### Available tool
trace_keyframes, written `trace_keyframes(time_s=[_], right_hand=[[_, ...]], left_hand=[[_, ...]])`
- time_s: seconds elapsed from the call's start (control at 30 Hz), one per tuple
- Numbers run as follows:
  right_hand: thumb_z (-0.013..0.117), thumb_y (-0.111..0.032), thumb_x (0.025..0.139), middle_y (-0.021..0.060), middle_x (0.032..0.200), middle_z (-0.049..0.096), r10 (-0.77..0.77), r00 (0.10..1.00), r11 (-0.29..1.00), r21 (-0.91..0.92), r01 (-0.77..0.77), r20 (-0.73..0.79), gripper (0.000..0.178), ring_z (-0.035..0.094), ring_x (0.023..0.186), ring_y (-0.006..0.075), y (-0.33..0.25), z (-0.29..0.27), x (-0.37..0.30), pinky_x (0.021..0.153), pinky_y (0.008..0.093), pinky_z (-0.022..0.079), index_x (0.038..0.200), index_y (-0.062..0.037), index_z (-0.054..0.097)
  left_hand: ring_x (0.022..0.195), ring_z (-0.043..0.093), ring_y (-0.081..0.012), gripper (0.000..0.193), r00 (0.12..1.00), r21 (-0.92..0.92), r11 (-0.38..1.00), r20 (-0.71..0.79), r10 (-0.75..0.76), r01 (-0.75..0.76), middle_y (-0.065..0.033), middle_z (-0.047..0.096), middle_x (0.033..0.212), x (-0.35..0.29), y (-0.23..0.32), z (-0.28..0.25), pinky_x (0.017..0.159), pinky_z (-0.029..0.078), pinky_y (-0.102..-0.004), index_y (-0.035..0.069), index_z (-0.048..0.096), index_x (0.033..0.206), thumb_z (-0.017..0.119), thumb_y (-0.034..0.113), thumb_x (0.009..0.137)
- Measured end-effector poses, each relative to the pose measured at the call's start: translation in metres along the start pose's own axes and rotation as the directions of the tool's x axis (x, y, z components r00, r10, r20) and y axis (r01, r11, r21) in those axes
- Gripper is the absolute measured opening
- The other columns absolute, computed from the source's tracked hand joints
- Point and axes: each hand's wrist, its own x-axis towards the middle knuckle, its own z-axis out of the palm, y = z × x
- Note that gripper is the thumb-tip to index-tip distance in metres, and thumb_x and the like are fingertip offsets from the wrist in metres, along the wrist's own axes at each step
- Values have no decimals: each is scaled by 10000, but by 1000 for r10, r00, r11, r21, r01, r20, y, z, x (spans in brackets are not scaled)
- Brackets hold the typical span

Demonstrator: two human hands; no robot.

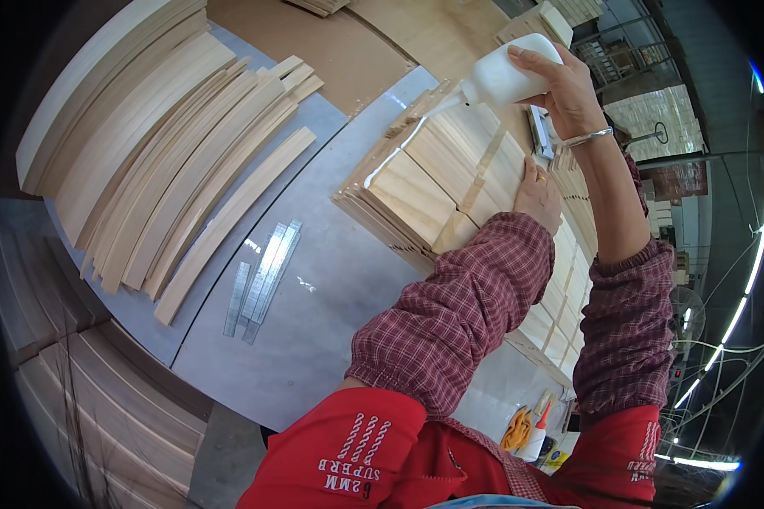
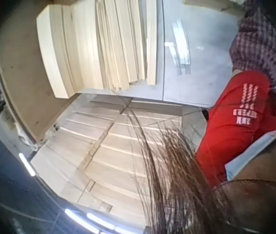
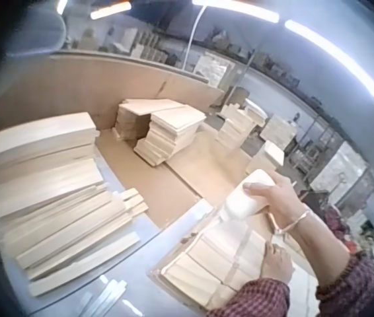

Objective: Assembling wooden boxes using wood glue and a pneumatic nail gun in a factory setting.

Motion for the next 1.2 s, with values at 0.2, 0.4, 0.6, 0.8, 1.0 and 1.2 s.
trace_keyframes(time_s=[0.2,0.4,0.6,0.8,1.0,1.2], right_hand=[[731,-218,756,186,965,620,-3,999,1000,22,4,-43,458,642,839,280,6,-3,6,654,309,555,1085,54,568],[770,-183,689,213,946,635,1,995,998,64,5,-98,503,653,850,321,16,-12,17,659,353,584,1071,80,576],[774,-179,686,212,973,626,13,986,999,52,-4,-169,545,654,848,312,22,-19,25,650,342,583,1107,81,547],[769,-186,694,211,999,612,-13,964,1000,10,16,-267,570,654,847,308,26,-21,29,632,334,582,1131,79,517],[764,-199,704,220,1018,597,-60,948,998,-47,48,-312,573,654,846,318,26,-21,32,627,343,586,1129,80,501],[743,-196,731,249,1069,557,47,899,994,109,0,-435,587,633,896,354,44,-39,25,702,392,591,1158,92,460]], left_hand=[[1228,421,-320,545,1000,-1,1000,-1,-8,8,-175,530,1273,0,0,1,1066,147,-560,25,538,1246,435,442,910],[1229,420,-321,543,1000,-5,1000,12,7,-7,-176,532,1269,-2,-1,-5,1066,150,-563,21,537,1244,429,439,915],[1229,420,-323,541,1000,-7,1000,12,19,-19,-177,535,1262,-5,-3,-8,1063,152,-564,16,537,1240,418,438,922],[1222,426,-323,539,999,0,1000,20,28,-28,-173,540,1255,-3,-3,-7,1057,153,-565,16,542,1234,415,440,925],[1216,431,-319,537,1000,6,1000,14,25,-25,-165,548,1246,-6,-4,-10,1048,153,-563,18,547,1227,418,442,924],[1222,426,-312,543,1000,28,1000,-11,14,-13,-155,555,1240,-9,-1,-6,1051,160,-536,21,549,1226,422,451,919]])
